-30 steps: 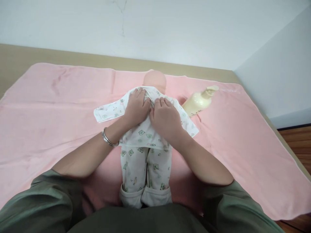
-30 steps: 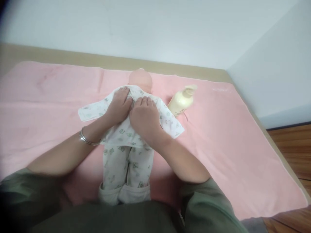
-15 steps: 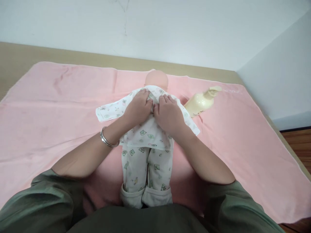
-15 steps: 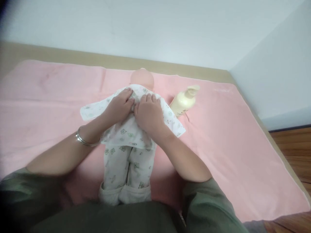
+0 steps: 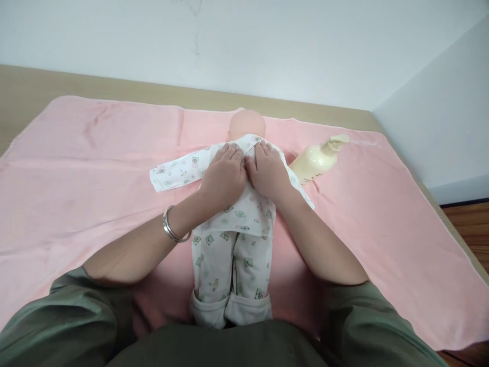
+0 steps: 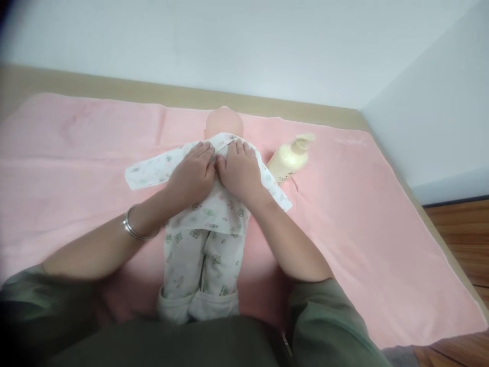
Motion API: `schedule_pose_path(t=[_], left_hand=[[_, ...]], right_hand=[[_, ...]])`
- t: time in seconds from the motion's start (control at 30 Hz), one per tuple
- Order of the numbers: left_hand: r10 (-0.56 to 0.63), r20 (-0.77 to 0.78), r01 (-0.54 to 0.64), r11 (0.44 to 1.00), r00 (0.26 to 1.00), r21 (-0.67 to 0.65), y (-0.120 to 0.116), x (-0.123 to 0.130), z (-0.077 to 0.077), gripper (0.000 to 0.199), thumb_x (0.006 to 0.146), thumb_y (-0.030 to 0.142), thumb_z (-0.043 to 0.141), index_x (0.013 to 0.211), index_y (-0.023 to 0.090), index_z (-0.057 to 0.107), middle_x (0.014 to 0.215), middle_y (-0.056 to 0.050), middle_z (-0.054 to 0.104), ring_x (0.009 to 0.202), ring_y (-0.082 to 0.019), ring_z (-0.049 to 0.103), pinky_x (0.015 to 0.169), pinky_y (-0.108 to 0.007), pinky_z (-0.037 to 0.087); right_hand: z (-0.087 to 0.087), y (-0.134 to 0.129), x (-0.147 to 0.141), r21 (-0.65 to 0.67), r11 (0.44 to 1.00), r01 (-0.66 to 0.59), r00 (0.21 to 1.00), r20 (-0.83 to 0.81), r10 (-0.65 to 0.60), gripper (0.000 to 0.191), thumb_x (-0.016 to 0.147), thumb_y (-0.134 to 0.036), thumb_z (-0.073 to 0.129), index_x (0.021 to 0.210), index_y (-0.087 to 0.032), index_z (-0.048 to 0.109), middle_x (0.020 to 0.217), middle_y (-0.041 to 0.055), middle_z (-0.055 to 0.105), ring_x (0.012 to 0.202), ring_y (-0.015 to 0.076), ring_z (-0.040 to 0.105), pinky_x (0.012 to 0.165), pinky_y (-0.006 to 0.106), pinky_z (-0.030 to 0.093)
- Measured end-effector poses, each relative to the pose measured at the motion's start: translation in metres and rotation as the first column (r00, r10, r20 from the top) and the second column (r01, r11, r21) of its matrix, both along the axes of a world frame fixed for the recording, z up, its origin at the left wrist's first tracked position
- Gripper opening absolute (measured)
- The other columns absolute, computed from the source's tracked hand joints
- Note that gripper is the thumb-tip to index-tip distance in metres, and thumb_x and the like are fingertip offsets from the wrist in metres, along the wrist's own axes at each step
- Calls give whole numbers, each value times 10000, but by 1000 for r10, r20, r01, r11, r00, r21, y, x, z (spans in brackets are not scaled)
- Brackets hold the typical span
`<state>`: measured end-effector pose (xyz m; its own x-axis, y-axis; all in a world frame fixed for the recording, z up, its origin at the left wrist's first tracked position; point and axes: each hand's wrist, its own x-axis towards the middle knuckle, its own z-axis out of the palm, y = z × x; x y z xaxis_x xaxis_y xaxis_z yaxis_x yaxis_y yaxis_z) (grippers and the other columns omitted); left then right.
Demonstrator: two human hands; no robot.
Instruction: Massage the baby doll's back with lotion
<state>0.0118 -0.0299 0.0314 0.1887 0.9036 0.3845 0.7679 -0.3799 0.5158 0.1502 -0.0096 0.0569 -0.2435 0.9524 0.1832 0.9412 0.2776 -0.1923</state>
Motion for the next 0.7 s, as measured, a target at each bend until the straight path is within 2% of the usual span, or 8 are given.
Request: schedule_pose_path(t=[0.1, 0.2, 0.27, 0.33, 0.4, 0.5, 0.57, 0.7], left_hand=[[-14, 22, 15, 999, 1000, -45, 12, -7, 0, 532, 992, 269, 344, 1420, -3, 506, 1540, -225, 499, 1502, -353, 397, 1280, -546, 304], [-31, 0, 31, 999, 1000, 27, 27, -15, -3, 437, 997, 301, 298, 1172, 92, 639, 1276, -203, 675, 1252, -333, 607, 1141, -531, 463], [-15, -28, 17, 996, 1000, 82, 32, -16, -5, 432, 1001, 307, 257, 1047, 134, 651, 1120, -191, 707, 1096, -323, 651, 1049, -516, 513], [13, -44, -8, 995, 999, 99, 32, -15, -7, 465, 1002, 317, 241, 1101, 105, 644, 1153, -211, 694, 1117, -340, 634, 1060, -525, 496], [33, -48, -29, 996, 998, 88, 30, -12, -9, 518, 1000, 321, 250, 1237, 34, 609, 1278, -247, 652, 1222, -364, 591, 1126, -540, 443], [53, -35, -50, 996, 998, 72, 26, -8, -11, 568, 994, 302, 279, 1382, -26, 535, 1419, -253, 586, 1343, -365, 524, 1207, -536, 368], [66, -29, -63, 995, 997, 76, 25, -7, -12, 578, 993, 295, 287, 1409, -28, 525, 1448, -236, 575, 1366, -352, 512, 1230, -515, 348], [78, -31, -75, 994, 996, 77, 27, -8, -13, 579, 992, 299, 304, 1409, -26, 539, 1445, -224, 587, 1366, -347, 518, 1229, -492, 357]], right_hand=[[6, -18, -6, -31, 999, -22, 999, 42, 23, 611, 1057, -318, 308, 1557, 33, 342, 1622, 242, 379, 1533, 369, 334, 1281, 549, 249], [11, -40, -13, -3, 998, -64, 990, 123, 64, 577, 1052, -286, 328, 1533, 23, 401, 1584, 260, 430, 1508, 378, 384, 1267, 540, 291], [12, -46, -15, 23, 996, -88, 986, 146, 84, 563, 1047, -267, 332, 1524, 16, 425, 1573, 258, 448, 1508, 371, 391, 1269, 513, 302], [12, -42, -14, 12, 995, -101, 991, 94, 99, 548, 1048, -261, 304, 1507, -6, 462, 1570, 228, 468, 1513, 337, 394, 1271, 472, 314], [10, -30, -10, -26, 996, -90, 996, 12, 91, 561, 1054, -287, 271, 1502, -12, 466, 1588, 207, 453, 1527, 312, 375, 1276, 453, 312], [6, -10, -3, -70, 997, -34, 999, -31, 32, 659, 1053, -377, 277, 1555, 47, 328, 1647, 238, 331, 1571, 336, 273, 1303, 491, 238], [2, -2, 0, -68, 998, -12, 1000, -26, 11, 719, 1048, -418, 286, 1571, 75, 260, 1660, 259, 281, 1584, 351, 228, 1314, 509, 192], [-2, -3, -2, -15, 1000, -10, 1000, -24, 10, 696, 1043, -397, 296, 1557, 73, 305, 1643, 262, 322, 1571, 353, 266, 1314, 498, 194]])
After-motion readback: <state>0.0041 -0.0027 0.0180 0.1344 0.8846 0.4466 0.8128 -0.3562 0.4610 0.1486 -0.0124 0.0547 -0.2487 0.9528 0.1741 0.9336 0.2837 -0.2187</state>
